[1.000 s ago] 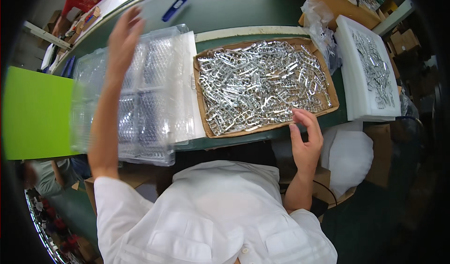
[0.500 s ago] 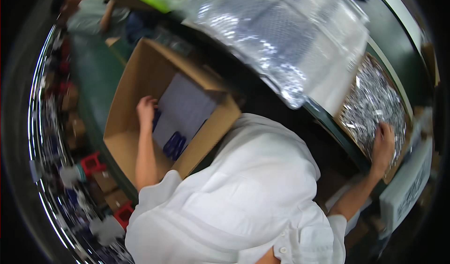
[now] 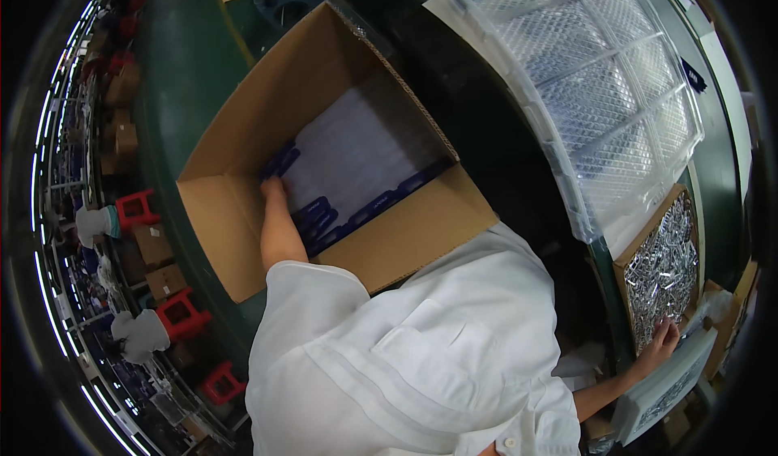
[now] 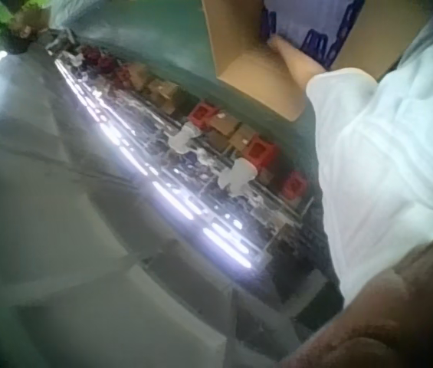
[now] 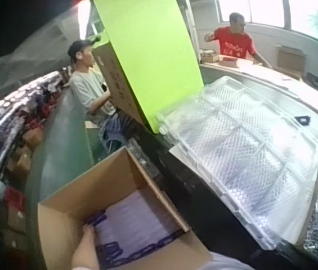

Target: The person repeatedly picks up a purple plastic keychain from a cardboard box and inserts a small metal clip into it. They place the assembled keychain on a white foam tray. The person also moves a tray of metal clips and bubble wrap aside to access more parts.

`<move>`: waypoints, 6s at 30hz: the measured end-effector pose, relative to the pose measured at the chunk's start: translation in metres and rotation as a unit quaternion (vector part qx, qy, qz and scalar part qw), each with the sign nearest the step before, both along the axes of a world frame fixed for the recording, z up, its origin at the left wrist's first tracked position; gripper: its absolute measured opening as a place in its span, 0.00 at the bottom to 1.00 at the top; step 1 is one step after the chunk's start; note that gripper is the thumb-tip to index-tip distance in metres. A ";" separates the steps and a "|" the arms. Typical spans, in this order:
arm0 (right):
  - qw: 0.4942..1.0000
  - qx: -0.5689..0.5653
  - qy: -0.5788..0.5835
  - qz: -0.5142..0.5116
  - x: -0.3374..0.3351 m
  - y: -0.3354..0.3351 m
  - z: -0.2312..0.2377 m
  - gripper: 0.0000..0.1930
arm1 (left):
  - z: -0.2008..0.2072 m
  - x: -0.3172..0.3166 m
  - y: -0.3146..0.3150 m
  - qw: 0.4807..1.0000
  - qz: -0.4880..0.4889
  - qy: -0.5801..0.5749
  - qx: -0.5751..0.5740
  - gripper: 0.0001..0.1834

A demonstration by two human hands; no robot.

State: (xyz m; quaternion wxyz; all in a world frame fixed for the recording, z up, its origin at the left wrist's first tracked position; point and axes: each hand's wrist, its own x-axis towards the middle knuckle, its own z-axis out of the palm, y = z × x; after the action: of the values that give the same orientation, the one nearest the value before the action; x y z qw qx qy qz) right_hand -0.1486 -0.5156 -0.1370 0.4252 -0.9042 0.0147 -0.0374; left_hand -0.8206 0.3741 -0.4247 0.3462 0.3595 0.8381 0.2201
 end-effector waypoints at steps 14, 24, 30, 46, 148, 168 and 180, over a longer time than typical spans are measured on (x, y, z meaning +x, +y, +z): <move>0.998 0.064 -0.020 0.006 0.008 0.072 0.054 0.12 | -0.019 0.047 -0.052 0.890 0.182 -0.404 0.109 0.15; 0.975 0.161 -0.103 -0.116 0.005 0.104 0.041 0.08 | 0.045 0.089 -0.073 0.936 0.130 -0.314 0.088 0.21; 0.971 0.113 -0.176 -0.114 -0.025 0.072 0.006 0.11 | 0.149 0.177 -0.077 0.907 0.016 -0.405 0.116 0.22; 0.970 0.157 -0.152 -0.111 -0.045 0.054 0.058 0.07 | 0.210 0.359 -0.139 0.759 -0.386 -0.524 -0.012 0.12; 0.960 -0.084 -0.263 0.035 -0.107 0.191 0.122 0.09 | 0.356 0.562 -0.511 0.340 -0.742 -0.499 -0.293 0.28; 0.989 0.129 -0.074 0.006 -0.094 0.194 0.095 0.18 | 0.343 0.578 -0.522 0.391 -0.805 -0.429 -0.123 0.11; 0.988 0.129 -0.085 -0.004 -0.089 0.196 0.067 0.14 | 0.334 0.586 -0.524 0.438 -0.813 -0.367 -0.111 0.13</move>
State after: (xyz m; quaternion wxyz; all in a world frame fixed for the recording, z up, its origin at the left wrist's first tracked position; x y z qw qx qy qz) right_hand -0.2375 -0.3192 -0.0702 0.5378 -0.8352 -0.0128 -0.1139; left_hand -0.2349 -0.1495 -0.0907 0.6784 0.7195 -0.0277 -0.1463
